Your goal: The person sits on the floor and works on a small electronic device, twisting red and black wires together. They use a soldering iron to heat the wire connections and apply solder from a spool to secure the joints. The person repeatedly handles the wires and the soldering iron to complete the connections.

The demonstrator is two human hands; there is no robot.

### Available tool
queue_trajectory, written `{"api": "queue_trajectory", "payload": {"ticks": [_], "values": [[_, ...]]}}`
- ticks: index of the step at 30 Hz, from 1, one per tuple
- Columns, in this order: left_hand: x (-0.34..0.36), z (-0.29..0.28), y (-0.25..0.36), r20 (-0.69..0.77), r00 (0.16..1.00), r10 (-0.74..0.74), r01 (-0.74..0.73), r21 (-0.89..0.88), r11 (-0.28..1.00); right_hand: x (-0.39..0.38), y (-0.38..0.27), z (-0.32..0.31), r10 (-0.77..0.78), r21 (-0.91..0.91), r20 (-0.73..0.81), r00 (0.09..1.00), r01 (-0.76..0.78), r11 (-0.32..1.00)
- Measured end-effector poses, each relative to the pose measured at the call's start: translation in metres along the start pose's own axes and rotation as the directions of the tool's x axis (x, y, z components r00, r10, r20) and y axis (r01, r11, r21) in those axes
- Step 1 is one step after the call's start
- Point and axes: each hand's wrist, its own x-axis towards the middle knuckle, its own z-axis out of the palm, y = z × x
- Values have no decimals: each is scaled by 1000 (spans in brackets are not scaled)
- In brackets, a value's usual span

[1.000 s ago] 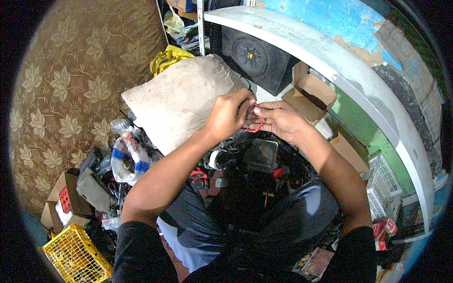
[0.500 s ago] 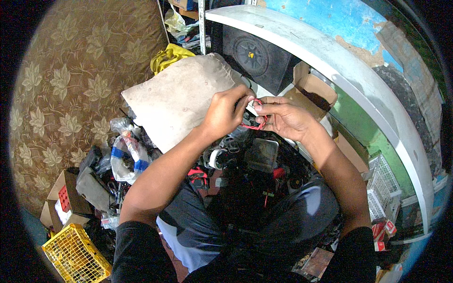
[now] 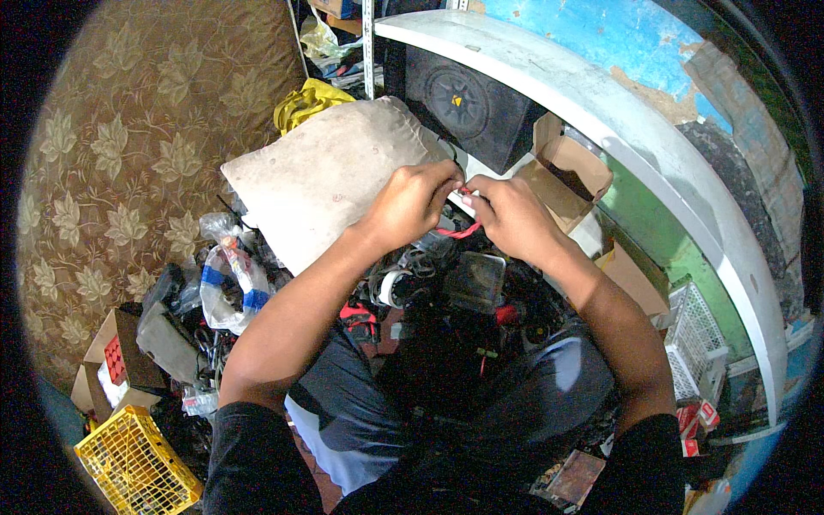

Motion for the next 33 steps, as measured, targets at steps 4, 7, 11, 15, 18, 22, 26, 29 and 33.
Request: {"api": "queue_trajectory", "payload": {"ticks": [4,7,11,15,18,22,26,29,33], "values": [[-1,-7,-1,27,1000,-9,8,31,1000,0,-9,-9,-27,-7,53,998,27,1000],[2,-11,-4,64,997,-45,45,11,999,-2,3,-10,-105,35,50,993,103,994],[4,-16,-1,90,991,-99,102,-23,995,1,6,-16,-161,86,28,987,158,984],[1,-14,-8,158,987,-16,22,-39,999,1,9,-13,-226,64,39,973,224,973],[1,-14,-14,199,980,27,-33,30,999,1,12,-12,-267,2,93,959,268,963],[0,-15,-16,170,984,53,-51,-15,999,3,13,-14,-304,34,97,948,302,953],[0,-17,-16,272,962,1,-19,63,998,1,9,-15,-327,20,115,938,327,945],[-3,-16,-14,298,955,-1,-44,146,988,0,6,-13,-326,-40,79,942,330,943],[3,-23,-8,161,986,29,-24,-32,999,2,8,-17,-294,-15,-48,955,294,956]]}}
